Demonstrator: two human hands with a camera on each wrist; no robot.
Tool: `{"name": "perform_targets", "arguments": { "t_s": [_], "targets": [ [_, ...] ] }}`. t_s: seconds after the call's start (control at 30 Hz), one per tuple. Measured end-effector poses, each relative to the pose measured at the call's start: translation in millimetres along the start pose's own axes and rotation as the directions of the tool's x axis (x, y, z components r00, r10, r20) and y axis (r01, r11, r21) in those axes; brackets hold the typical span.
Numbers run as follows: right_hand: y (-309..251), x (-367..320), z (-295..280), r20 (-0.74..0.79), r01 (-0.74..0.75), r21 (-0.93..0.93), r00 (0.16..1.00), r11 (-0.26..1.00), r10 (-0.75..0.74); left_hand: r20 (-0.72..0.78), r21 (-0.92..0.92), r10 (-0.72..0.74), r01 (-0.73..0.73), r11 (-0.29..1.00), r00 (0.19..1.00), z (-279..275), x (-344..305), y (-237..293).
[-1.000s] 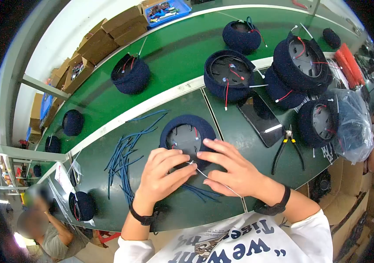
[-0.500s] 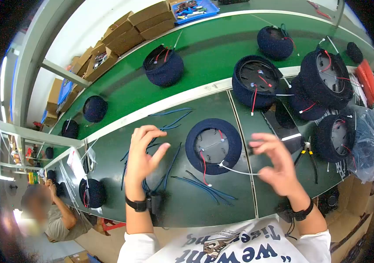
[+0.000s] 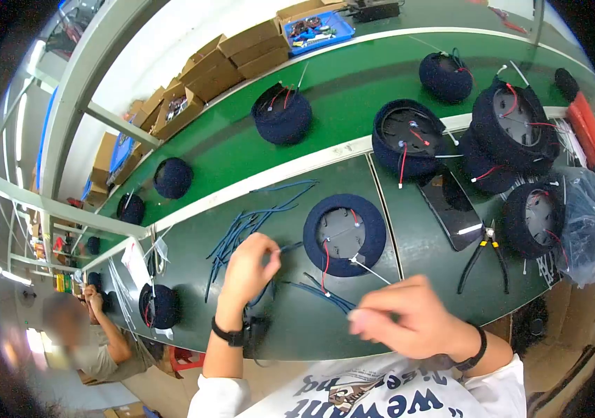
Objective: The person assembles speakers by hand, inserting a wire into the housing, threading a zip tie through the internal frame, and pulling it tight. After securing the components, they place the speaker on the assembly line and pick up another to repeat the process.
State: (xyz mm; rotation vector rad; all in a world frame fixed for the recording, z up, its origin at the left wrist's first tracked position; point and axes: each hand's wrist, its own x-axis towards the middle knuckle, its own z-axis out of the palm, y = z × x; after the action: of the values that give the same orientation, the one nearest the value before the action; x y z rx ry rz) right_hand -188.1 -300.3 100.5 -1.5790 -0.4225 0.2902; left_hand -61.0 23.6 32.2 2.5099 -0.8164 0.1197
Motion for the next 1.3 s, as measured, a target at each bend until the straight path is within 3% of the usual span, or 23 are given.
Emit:
{"name": "perform_targets", "arguments": {
  "t_s": [0.03,0.07,0.1,0.17,0.2,0.27,0.33,0.4,0.43,0.47,0.53,0.57,0.67,0.7,0.8,0.83,0.87,0.93,0.97,1.07,1.1,1.2,1.3],
  "targets": [
    [-7,12,7,0.080,-0.165,0.031,0.984,0.986,0.162,-0.052,-0.176,-0.071,0.061,0.982,0.996,-16,0,16],
    [-15,24,15,0.159,-0.332,0.055,0.934,0.942,0.320,-0.122,-0.173,-0.006,-0.015,0.985,0.992,-27,0,32],
    [-10,30,34,-0.022,-0.192,0.137,0.980,0.972,0.197,-0.085,-0.275,0.018,-0.040,0.961,0.996,-38,-2,54],
    [16,43,68,-0.375,0.136,0.201,0.925,0.970,-0.052,-0.023,-0.443,0.011,-0.020,0.896,1.000,-38,2,90],
    [19,46,65,-0.355,0.218,0.194,0.924,0.956,-0.139,0.014,-0.509,-0.019,0.023,0.860,1.000,-29,5,103],
    [32,49,71,-0.527,0.399,0.223,0.817,0.890,-0.234,0.066,-0.656,-0.032,0.067,0.752,0.997,-4,9,106],
    [33,52,63,-0.543,0.510,0.412,0.803,0.755,-0.246,0.247,-0.769,-0.078,0.244,0.591,0.966,3,4,108],
    [34,50,48,-0.545,0.560,0.611,0.810,0.559,-0.216,0.267,-0.878,-0.097,0.284,0.386,0.959,10,0,109],
    [16,48,43,-0.565,0.478,0.615,0.822,0.628,-0.073,0.261,-0.907,-0.101,0.280,0.316,0.960,11,-1,109],
    [11,46,39,-0.614,0.474,0.513,0.785,0.716,-0.080,0.251,-0.931,-0.107,0.270,0.246,0.962,12,-2,109],
    [6,47,34,-0.695,0.438,0.287,0.707,0.852,-0.130,0.140,-0.960,-0.149,0.171,0.224,0.979,7,0,112],
    [20,34,28,-0.608,0.375,0.294,0.783,0.879,-0.131,0.102,-0.969,-0.178,0.138,0.203,0.979,3,1,113],
    [3,29,32,-0.267,0.018,0.387,0.959,0.922,0.093,0.039,-0.987,-0.216,0.072,0.144,0.975,0,7,114],
    [10,33,38,-0.281,0.092,0.540,0.957,0.836,0.076,0.046,-0.987,-0.222,0.079,0.143,0.974,0,10,119],
    [24,40,39,-0.523,0.342,0.195,0.829,0.919,-0.198,0.139,-0.976,-0.224,0.172,0.131,0.965,3,14,133],
    [26,44,39,-0.582,0.416,0.174,0.775,0.893,-0.247,0.162,-0.959,-0.193,0.201,0.201,0.968,4,12,133],
    [24,47,38,-0.608,0.466,0.263,0.760,0.845,-0.230,0.186,-0.936,-0.164,0.226,0.270,0.969,5,9,130],
    [12,54,34,-0.653,0.555,0.422,0.735,0.717,-0.185,0.187,-0.933,-0.153,0.224,0.282,0.970,6,6,123],
    [8,53,30,-0.636,0.483,0.415,0.760,0.771,-0.133,0.186,-0.932,-0.148,0.222,0.287,0.971,7,5,121],
    [21,48,26,-0.552,0.352,0.648,0.828,0.675,0.099,0.120,-0.979,-0.231,0.154,0.136,0.966,9,7,121],
    [29,47,25,-0.476,0.335,0.711,0.877,0.618,0.072,0.075,-0.992,-0.258,0.097,0.077,0.963,10,10,121],
    [31,40,31,-0.297,0.133,0.672,0.950,0.729,0.100,0.059,-0.994,-0.334,0.085,0.066,0.941,11,15,124],
    [35,45,36,-0.462,0.336,0.525,0.884,0.782,-0.069,0.147,-0.977,-0.258,0.181,0.115,0.955,18,16,127]
  ]
}}
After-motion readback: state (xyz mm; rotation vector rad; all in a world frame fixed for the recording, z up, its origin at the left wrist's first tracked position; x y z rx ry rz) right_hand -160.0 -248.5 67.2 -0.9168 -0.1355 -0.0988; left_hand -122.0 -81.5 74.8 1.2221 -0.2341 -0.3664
